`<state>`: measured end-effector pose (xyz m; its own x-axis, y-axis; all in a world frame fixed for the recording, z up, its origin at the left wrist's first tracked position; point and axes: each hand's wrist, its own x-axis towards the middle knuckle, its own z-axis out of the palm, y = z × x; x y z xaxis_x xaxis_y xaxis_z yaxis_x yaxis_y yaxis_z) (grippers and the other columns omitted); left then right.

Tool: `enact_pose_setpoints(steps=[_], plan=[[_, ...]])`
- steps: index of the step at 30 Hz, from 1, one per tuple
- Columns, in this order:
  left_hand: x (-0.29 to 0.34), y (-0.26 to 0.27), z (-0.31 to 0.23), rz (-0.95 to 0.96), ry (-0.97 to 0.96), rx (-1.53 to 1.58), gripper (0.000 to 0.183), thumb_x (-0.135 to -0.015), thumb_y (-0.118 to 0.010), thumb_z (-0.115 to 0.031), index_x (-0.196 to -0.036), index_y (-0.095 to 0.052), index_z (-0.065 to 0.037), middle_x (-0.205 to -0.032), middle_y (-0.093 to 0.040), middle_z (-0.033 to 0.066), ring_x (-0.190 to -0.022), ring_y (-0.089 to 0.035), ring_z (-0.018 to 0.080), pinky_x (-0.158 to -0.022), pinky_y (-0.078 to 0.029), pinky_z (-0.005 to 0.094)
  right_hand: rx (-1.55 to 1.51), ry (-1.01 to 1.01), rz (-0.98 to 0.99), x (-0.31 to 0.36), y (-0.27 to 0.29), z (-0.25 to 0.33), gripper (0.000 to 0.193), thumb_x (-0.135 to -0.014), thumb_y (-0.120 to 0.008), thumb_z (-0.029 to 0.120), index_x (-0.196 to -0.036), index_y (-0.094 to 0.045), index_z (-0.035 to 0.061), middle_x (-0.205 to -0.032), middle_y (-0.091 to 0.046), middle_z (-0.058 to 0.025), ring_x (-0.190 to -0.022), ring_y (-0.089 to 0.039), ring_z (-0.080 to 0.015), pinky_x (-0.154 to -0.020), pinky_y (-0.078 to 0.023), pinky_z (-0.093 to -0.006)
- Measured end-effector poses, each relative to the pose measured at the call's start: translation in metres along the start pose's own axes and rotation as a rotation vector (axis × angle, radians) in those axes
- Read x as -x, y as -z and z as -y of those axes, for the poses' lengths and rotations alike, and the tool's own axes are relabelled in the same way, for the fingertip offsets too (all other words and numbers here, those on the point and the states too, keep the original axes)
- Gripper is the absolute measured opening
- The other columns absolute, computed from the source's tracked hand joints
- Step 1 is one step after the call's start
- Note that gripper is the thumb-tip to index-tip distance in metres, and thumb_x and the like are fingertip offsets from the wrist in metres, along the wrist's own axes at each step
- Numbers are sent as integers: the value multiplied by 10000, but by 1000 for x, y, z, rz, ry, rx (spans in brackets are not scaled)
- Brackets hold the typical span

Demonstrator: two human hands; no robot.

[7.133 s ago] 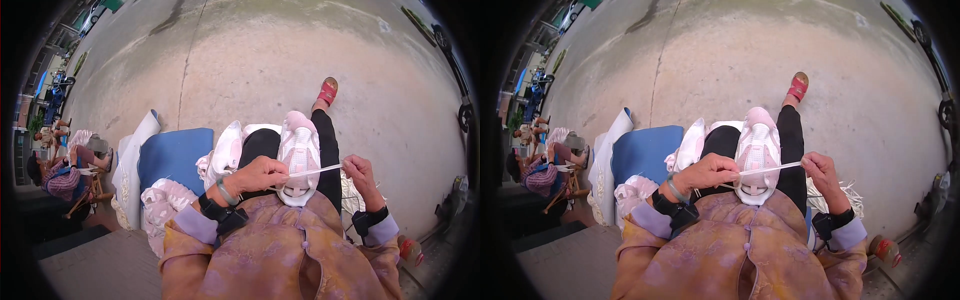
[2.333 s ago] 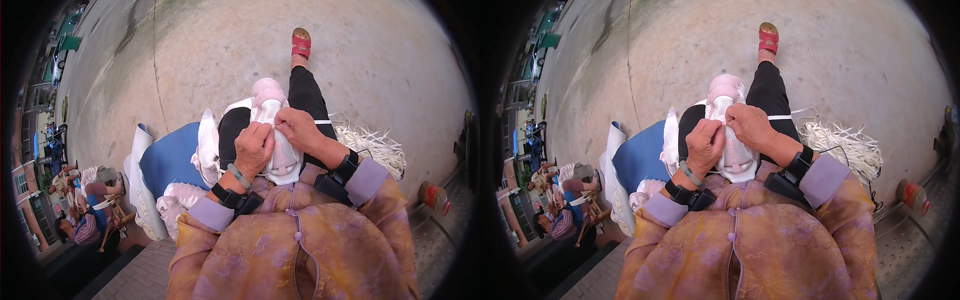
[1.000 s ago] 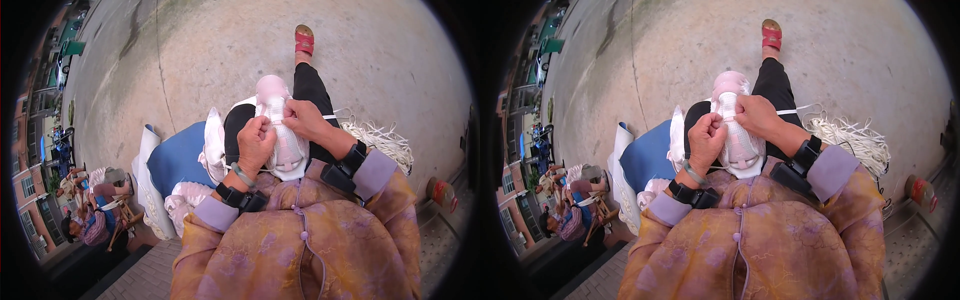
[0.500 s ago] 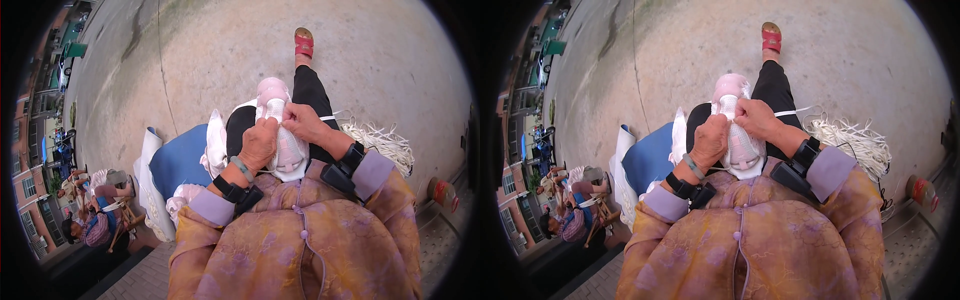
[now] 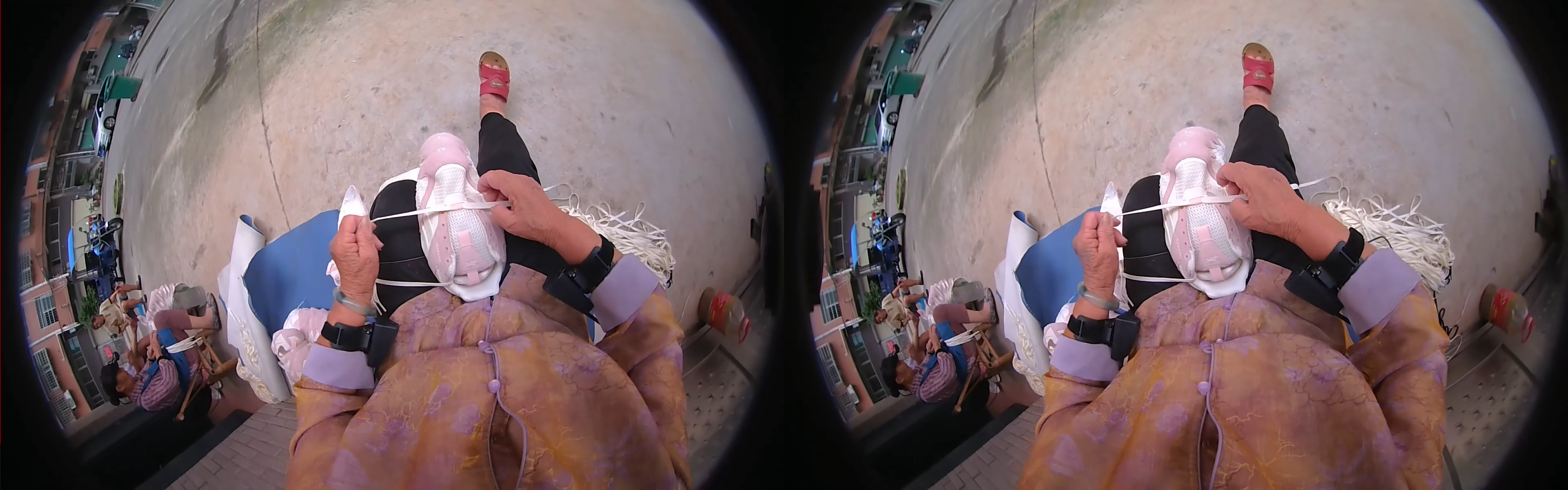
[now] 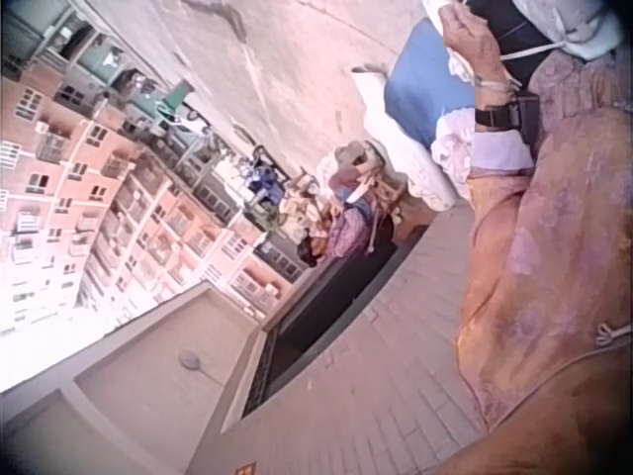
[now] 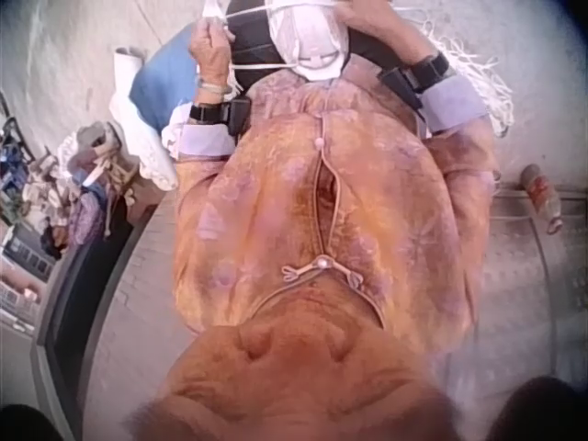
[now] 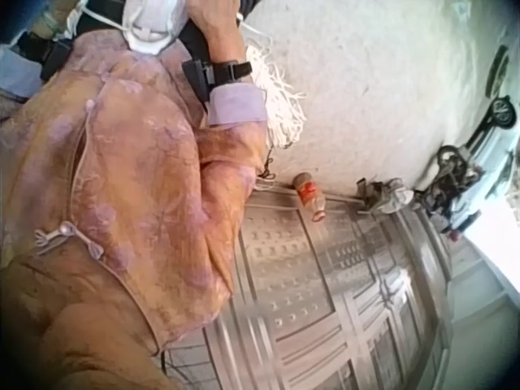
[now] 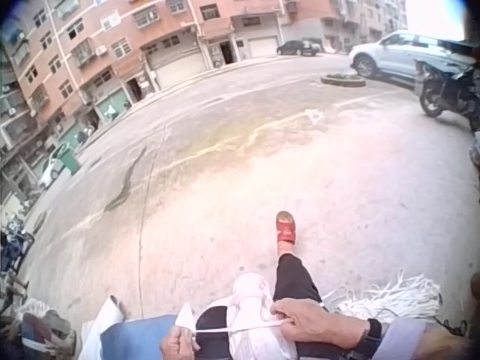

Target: Lacing a white and pink shoe.

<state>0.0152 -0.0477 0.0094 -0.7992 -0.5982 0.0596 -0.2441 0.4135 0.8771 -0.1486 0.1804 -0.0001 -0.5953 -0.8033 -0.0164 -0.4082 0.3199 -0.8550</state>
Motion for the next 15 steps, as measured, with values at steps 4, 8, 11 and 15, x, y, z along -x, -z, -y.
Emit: enact_pose_setpoints(steps=[4, 8, 11, 15], plan=[[3, 115, 83, -365, 147, -359, 224, -886, -508, -122, -692, -497, -12, -562, -491, 55, -462, -493, 135, -441, -392, 300, 207, 118, -70, 11, 1, -1, 341, -675, -505, 10, -1013, -508, 52, -820, -539, -140, -720, -554, -327, -623, -454, -376], [20, 187, 124, -472, 80, -976, 235, -839, -570, -155, -673, -500, -4, -651, -530, 123, -592, -551, 272, -555, -432, 378, 330, 141, -100, 10, -8, 7, 357, -679, -521, 20, -1031, -505, 74, -848, -522, -119, -767, -567, -322, -633, -459, -417], [6, 126, 83, -300, 23, -718, 178, -796, -619, -138, -701, -545, -7, -726, -566, 147, -701, -567, 313, -632, -446, 388, 395, 188, -126, 9, -13, 8, 340, -688, -514, -30, -1018, -509, 49, -860, -535, -122, -754, -568, -317, -634, -464, -390], [-5, 16, 6, 90, 87, -165, 333, -733, -605, -22, -1061, -558, 12, -1075, -593, 198, -858, -601, 320, -767, -471, 351, 470, 316, -212, 12, -11, 2, 247, -721, -535, 20, -966, -513, 50, -797, -506, -97, -707, -559, -269, -582, -462, -353]])
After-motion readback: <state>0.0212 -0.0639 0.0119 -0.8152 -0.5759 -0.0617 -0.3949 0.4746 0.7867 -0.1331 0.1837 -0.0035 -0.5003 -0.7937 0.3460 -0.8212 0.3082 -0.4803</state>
